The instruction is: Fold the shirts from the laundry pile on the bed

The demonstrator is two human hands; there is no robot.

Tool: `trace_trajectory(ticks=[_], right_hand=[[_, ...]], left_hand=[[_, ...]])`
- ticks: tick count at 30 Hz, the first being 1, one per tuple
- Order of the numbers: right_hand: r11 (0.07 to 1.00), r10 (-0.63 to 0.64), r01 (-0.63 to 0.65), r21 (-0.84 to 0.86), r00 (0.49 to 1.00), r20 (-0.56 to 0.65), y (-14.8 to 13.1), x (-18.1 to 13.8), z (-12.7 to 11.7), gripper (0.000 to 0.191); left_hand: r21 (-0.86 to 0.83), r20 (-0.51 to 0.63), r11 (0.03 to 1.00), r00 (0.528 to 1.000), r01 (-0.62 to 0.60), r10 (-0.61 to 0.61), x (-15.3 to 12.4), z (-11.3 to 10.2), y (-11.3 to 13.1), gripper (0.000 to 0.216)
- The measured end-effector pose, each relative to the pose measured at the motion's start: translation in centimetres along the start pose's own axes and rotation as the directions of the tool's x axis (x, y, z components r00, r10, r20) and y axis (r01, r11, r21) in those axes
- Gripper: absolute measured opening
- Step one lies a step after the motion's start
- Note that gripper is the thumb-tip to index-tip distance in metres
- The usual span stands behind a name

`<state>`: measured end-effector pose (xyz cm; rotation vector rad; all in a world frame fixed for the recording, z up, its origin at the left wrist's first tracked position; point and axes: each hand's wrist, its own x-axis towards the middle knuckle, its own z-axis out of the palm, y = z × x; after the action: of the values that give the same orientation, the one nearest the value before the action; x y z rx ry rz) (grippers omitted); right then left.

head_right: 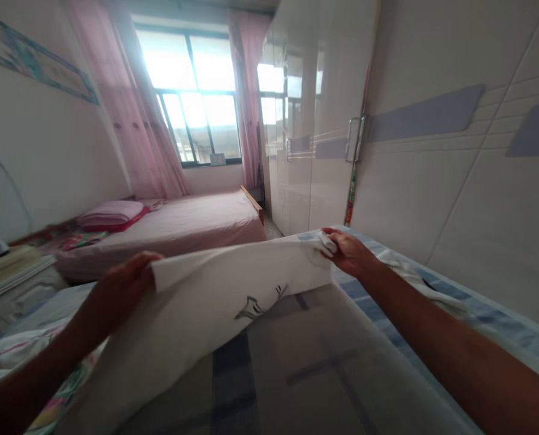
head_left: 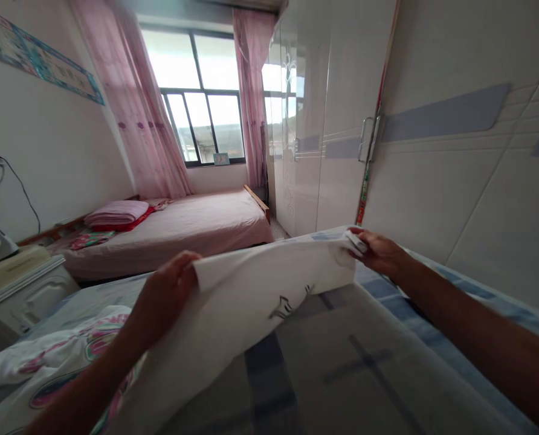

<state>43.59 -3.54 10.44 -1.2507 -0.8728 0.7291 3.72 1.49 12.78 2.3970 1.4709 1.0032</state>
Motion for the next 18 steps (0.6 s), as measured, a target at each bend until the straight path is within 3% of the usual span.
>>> trace_trajectory(ticks=[1, 3, 5, 7, 10, 12, 15, 18], right_hand=[[0.997, -0.067, 0.067, 0.040, 0.998, -0.003, -1.7, 2.2, 1.1, 0.012], [0.982, -0.165, 0.166, 0.089, 0.986, -0.013, -5.7, 5.7, 3.0, 0.011], [0.939, -0.296, 0.297, 0.171, 0.955, -0.033, -9.8, 7.6, 3.9, 0.012], [0.878, -0.416, 0.415, 0.240, 0.908, -0.047, -13.1, 7.6, 3.9, 0.011], [0.845, -0.492, 0.483, 0.231, 0.870, -0.019, -15.2, 4.8, 2.6, 0.007], [0.871, -0.466, 0.459, 0.175, 0.885, -0.004, -14.3, 1.6, 1.2, 0.005], [0.943, -0.329, 0.330, 0.038, 0.944, -0.027, -9.9, -4.1, -1.4, 0.013], [0.976, -0.022, 0.013, -0.216, 0.999, -0.041, -3.1, -9.9, -4.0, 0.025]], left_hand=[[0.046, -0.050, 0.999, 0.999, 0.021, -0.019, 3.4, -1.3, 0.6, 0.043], [0.095, -0.226, 0.995, 0.972, -0.039, 0.059, 8.6, -3.8, 2.6, 0.056], [0.061, -0.386, 0.994, 0.917, -0.087, 0.104, 10.9, -6.0, 4.7, 0.063], [-0.012, -0.481, 0.993, 0.871, -0.116, 0.096, 10.7, -7.5, 6.4, 0.060], [-0.082, -0.514, 0.992, 0.857, -0.091, 0.036, 7.8, -8.2, 7.0, 0.049], [-0.093, -0.469, 0.992, 0.883, -0.081, 0.028, 5.0, -7.5, 5.7, 0.041], [-0.120, -0.280, 0.985, 0.956, -0.125, 0.088, -0.2, -5.0, 1.5, 0.034], [-0.201, 0.019, 0.979, 0.999, -0.044, 0.049, -6.5, -1.1, -3.4, 0.036]])
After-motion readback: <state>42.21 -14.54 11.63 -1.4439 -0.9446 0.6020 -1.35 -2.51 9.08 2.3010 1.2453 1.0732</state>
